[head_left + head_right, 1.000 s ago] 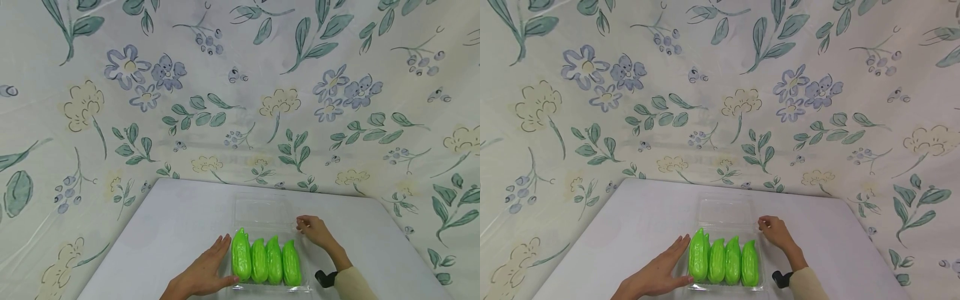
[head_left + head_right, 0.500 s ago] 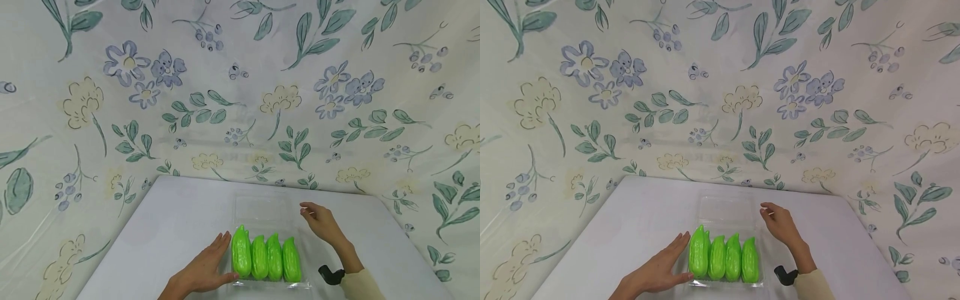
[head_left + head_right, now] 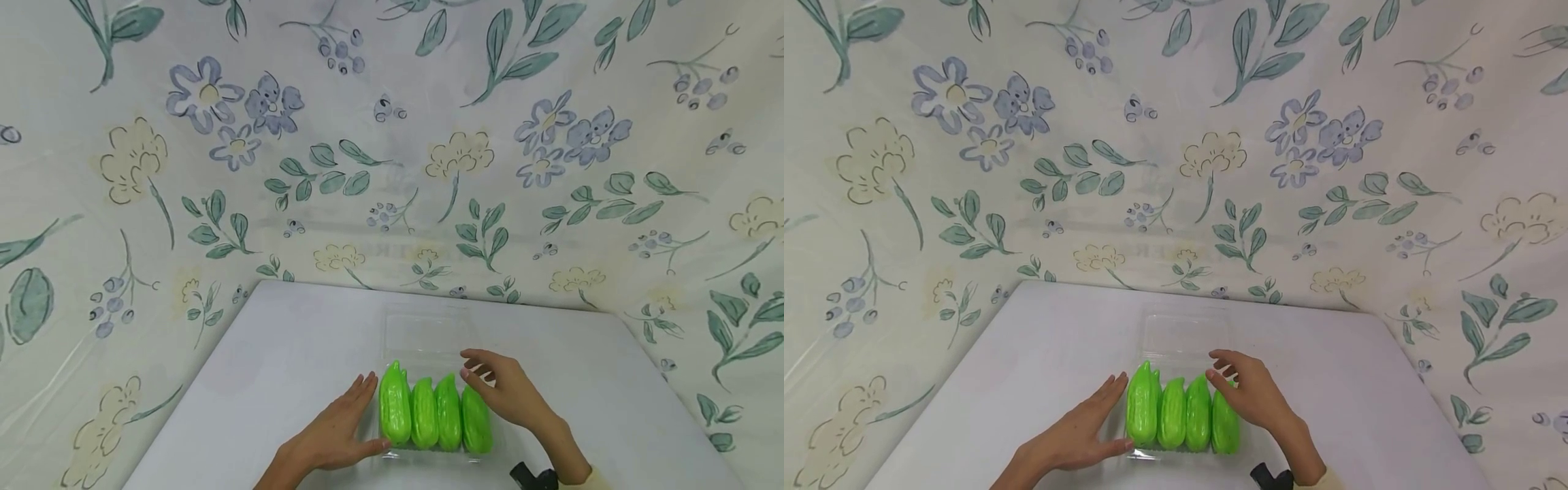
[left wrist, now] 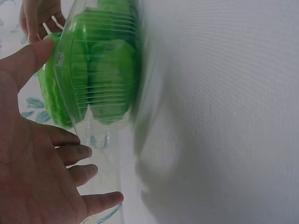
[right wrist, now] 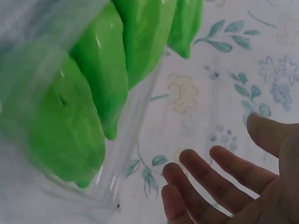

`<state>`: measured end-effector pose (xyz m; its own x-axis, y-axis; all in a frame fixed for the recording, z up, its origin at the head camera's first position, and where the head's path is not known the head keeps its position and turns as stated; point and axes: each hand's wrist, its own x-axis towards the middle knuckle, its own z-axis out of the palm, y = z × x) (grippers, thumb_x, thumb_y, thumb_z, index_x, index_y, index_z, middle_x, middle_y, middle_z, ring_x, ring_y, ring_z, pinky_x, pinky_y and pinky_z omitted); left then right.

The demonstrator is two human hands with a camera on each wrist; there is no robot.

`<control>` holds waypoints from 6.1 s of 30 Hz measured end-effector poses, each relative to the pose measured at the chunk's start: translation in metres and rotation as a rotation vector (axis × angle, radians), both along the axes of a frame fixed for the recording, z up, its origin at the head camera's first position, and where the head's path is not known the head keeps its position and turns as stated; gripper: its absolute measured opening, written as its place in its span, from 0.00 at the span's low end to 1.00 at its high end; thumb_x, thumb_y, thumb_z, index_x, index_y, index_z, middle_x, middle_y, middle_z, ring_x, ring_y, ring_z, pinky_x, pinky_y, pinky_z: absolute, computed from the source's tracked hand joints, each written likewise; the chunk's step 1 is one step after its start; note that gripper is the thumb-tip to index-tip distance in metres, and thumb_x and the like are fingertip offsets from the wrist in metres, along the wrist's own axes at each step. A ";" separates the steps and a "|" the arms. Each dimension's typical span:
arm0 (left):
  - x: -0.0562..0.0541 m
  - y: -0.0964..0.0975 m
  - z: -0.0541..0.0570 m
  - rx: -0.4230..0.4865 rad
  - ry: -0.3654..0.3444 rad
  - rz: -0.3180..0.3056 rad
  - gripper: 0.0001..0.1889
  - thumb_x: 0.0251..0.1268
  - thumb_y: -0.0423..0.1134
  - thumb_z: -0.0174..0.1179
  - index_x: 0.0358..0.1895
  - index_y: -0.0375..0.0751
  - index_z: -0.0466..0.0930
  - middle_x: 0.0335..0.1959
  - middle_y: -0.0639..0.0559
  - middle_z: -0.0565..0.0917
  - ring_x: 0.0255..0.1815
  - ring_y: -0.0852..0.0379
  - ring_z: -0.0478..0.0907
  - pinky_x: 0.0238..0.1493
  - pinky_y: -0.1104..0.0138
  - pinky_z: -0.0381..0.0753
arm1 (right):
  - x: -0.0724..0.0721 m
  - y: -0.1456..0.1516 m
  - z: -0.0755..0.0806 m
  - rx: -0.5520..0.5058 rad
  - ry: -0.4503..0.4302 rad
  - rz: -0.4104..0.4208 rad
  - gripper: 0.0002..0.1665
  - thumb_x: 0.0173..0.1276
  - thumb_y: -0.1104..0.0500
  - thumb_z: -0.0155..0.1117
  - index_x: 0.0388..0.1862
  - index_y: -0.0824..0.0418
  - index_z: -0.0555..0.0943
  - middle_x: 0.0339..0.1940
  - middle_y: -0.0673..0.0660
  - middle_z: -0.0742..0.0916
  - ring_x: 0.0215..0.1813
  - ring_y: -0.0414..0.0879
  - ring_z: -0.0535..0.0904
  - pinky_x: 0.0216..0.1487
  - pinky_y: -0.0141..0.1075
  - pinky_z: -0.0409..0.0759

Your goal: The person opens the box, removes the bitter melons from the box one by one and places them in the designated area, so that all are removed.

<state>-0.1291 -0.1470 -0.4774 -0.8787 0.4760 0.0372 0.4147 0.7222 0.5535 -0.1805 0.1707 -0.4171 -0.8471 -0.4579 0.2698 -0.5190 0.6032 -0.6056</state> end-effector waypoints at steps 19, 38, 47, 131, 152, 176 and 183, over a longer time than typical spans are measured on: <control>-0.001 0.001 -0.003 0.013 0.007 0.008 0.56 0.59 0.72 0.55 0.77 0.31 0.49 0.77 0.39 0.53 0.77 0.41 0.48 0.66 0.41 0.61 | 0.019 -0.022 -0.026 0.150 -0.133 0.086 0.45 0.58 0.33 0.70 0.66 0.59 0.75 0.58 0.56 0.82 0.48 0.49 0.80 0.48 0.48 0.80; 0.000 0.001 -0.005 0.011 0.007 0.011 0.57 0.59 0.72 0.55 0.77 0.31 0.48 0.78 0.38 0.52 0.77 0.41 0.48 0.66 0.41 0.61 | 0.028 -0.025 -0.043 0.280 -0.025 0.010 0.47 0.52 0.29 0.70 0.63 0.56 0.78 0.64 0.60 0.78 0.63 0.61 0.73 0.55 0.58 0.76; 0.001 0.001 -0.005 0.014 0.008 0.010 0.57 0.59 0.72 0.56 0.77 0.31 0.48 0.78 0.38 0.52 0.77 0.40 0.48 0.66 0.41 0.61 | 0.027 -0.025 -0.044 0.291 -0.029 0.024 0.47 0.52 0.28 0.70 0.64 0.56 0.78 0.65 0.61 0.76 0.65 0.63 0.72 0.56 0.60 0.74; -0.001 0.005 -0.003 0.012 -0.007 0.020 0.56 0.60 0.69 0.58 0.78 0.32 0.46 0.78 0.39 0.52 0.77 0.41 0.48 0.67 0.43 0.61 | 0.018 0.005 -0.003 -0.169 -0.011 -0.078 0.36 0.61 0.50 0.75 0.68 0.51 0.74 0.67 0.60 0.76 0.43 0.43 0.81 0.41 0.36 0.82; 0.000 0.005 -0.003 0.014 -0.009 0.048 0.52 0.63 0.67 0.56 0.77 0.33 0.48 0.77 0.39 0.55 0.77 0.40 0.49 0.67 0.43 0.62 | 0.013 0.080 -0.050 -0.073 -0.198 -0.437 0.38 0.61 0.53 0.75 0.69 0.57 0.72 0.44 0.63 0.85 0.33 0.45 0.81 0.29 0.35 0.77; 0.003 0.007 -0.002 0.041 -0.005 0.065 0.49 0.65 0.65 0.56 0.77 0.34 0.50 0.74 0.36 0.59 0.76 0.38 0.52 0.65 0.41 0.63 | 0.027 0.079 -0.071 0.001 -0.182 -0.362 0.37 0.66 0.50 0.70 0.70 0.59 0.69 0.67 0.72 0.71 0.48 0.61 0.82 0.36 0.44 0.82; 0.002 0.008 -0.003 0.027 -0.015 0.065 0.49 0.65 0.66 0.55 0.77 0.34 0.50 0.75 0.36 0.60 0.76 0.38 0.52 0.65 0.41 0.63 | 0.025 0.084 -0.062 0.040 -0.141 -0.375 0.37 0.67 0.50 0.69 0.70 0.60 0.68 0.66 0.74 0.71 0.48 0.63 0.82 0.36 0.50 0.82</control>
<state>-0.1270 -0.1390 -0.4799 -0.9082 0.4169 0.0364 0.3592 0.7318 0.5792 -0.1556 0.2545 -0.4792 -0.9848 -0.1179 0.1273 -0.1720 0.7598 -0.6270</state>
